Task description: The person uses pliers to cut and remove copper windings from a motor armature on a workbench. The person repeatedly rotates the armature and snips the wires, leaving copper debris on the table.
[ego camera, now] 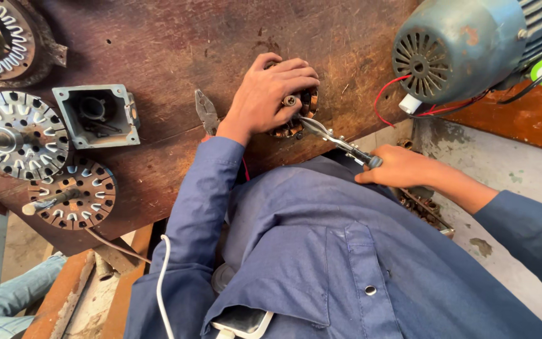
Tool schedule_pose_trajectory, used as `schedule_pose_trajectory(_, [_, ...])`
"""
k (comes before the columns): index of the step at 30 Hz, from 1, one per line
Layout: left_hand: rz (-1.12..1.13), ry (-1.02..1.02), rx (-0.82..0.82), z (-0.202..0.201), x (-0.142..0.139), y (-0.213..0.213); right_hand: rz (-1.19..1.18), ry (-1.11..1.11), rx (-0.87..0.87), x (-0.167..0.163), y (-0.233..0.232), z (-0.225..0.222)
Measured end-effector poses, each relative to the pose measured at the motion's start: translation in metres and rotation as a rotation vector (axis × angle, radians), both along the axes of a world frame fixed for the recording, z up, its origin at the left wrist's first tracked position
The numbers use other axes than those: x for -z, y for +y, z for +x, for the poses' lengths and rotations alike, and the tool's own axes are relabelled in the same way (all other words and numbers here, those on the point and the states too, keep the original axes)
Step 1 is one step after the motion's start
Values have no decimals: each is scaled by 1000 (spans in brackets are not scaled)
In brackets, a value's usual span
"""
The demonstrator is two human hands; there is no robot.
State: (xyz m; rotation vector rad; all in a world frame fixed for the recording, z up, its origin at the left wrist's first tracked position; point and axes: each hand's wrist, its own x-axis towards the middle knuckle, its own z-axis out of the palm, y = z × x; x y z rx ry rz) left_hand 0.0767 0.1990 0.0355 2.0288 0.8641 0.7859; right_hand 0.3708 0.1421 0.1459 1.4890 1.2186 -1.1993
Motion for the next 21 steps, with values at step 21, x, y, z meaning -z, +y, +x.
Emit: schedule_pose_trajectory(21, [-21,6,-120,6,5,-10,259,99,187,26,-32,-5])
